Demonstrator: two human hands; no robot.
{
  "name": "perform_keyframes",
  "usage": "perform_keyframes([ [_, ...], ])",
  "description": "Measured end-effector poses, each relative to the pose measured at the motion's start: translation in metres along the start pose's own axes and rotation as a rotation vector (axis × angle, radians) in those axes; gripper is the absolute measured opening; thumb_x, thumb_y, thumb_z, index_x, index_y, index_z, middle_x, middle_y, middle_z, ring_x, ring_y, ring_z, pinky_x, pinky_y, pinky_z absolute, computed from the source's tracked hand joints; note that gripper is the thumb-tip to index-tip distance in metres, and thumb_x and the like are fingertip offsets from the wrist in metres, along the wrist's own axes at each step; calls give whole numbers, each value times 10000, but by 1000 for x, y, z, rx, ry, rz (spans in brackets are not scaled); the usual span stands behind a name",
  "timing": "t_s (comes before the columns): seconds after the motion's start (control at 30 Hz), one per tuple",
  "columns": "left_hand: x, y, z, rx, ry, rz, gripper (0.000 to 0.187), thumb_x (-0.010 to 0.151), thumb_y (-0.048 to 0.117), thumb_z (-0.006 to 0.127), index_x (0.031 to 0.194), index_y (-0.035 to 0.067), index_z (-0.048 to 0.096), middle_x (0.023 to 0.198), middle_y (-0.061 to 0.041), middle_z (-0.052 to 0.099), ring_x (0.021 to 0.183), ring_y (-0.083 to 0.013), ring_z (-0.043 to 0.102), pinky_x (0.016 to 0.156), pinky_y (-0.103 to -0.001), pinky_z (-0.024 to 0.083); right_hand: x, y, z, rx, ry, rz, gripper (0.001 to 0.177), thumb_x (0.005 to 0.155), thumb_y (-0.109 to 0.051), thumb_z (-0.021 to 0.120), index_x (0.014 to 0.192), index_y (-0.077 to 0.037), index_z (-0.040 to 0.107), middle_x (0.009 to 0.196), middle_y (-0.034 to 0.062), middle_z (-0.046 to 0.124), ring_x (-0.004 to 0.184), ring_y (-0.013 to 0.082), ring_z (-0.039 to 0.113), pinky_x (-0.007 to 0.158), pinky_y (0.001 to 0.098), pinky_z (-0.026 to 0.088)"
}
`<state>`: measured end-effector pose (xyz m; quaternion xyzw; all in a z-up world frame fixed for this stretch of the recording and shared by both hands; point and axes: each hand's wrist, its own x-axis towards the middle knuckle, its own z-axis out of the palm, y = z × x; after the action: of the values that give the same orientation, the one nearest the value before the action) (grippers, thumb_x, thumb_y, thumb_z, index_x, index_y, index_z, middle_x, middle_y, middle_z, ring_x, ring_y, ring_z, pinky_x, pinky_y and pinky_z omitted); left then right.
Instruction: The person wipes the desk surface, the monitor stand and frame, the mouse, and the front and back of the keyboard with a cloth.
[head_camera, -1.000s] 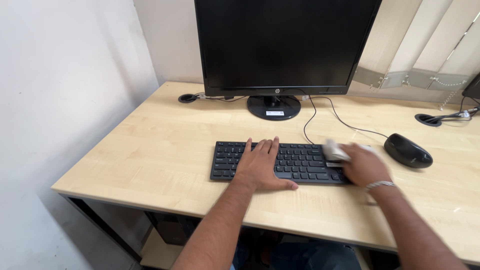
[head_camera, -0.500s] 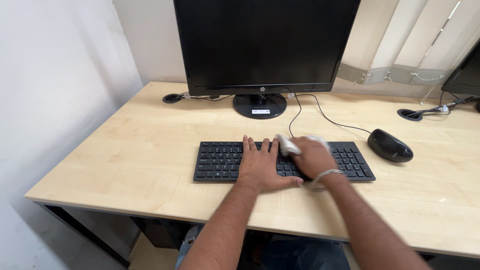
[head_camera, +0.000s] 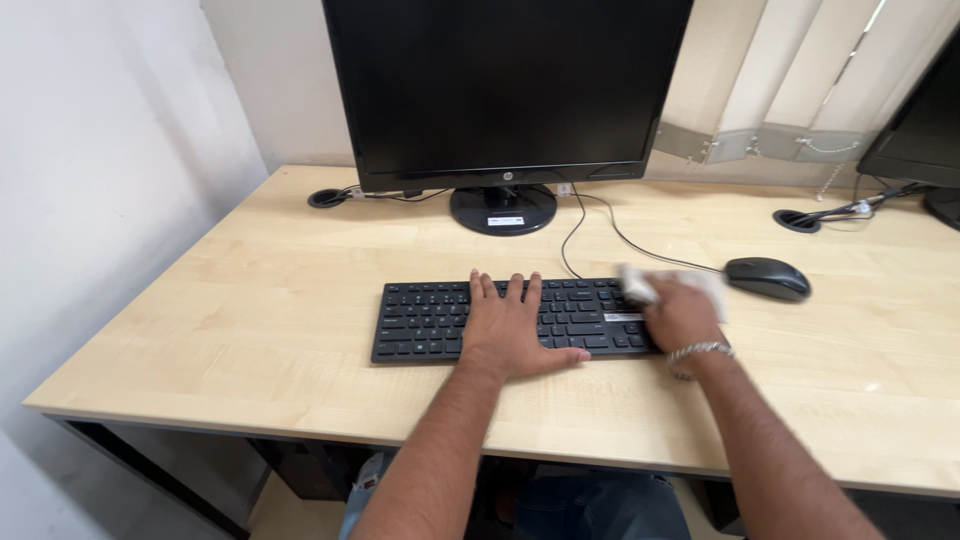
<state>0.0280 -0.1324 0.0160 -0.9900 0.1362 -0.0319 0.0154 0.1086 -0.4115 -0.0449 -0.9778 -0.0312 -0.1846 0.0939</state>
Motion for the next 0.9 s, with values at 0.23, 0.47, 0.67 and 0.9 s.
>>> perform_keyframes([
  [0.23, -3, 0, -3, 1, -18, -11, 1399, 628, 1038, 398, 1612, 65, 195, 1613, -237, 302, 1468, -579, 210, 1237, -623, 17, -15, 16, -24, 133, -97, 109, 481, 962, -187, 610, 1442, -200, 605, 1386, 162, 673, 1245, 356, 647, 1111, 447, 483],
  [0.47, -4, -1, -4, 7, -18, -2, 1406, 635, 1045, 391, 1619, 70, 156, 1617, -235, 290, 1470, -577, 201, 1237, -619, 28, -33, -43, -11, 155, -8, 102, 455, 930, -149, 614, 1383, -173, 654, 1320, 130, 706, 1228, 304, 657, 1110, 420, 488],
  [0.67, -3, 0, -3, 37, -19, -5, 1422, 626, 1047, 397, 1628, 71, 136, 1623, -225, 293, 1471, -566, 222, 1242, -612, 50, -70, -61, -38, 225, 124, -280, 476, 829, -138, 672, 1301, -190, 713, 1363, 124, 650, 1248, 330, 617, 1087, 473, 414],
  [0.9, -7, 3, -8, 42, -41, -26, 1394, 649, 1040, 411, 1629, 90, 129, 1639, -222, 270, 1471, -576, 212, 1243, -612, 66, -63, -27, -38, 66, -21, 276, 473, 907, -221, 593, 1373, -203, 669, 1425, 148, 632, 1079, 332, 726, 993, 433, 565],
])
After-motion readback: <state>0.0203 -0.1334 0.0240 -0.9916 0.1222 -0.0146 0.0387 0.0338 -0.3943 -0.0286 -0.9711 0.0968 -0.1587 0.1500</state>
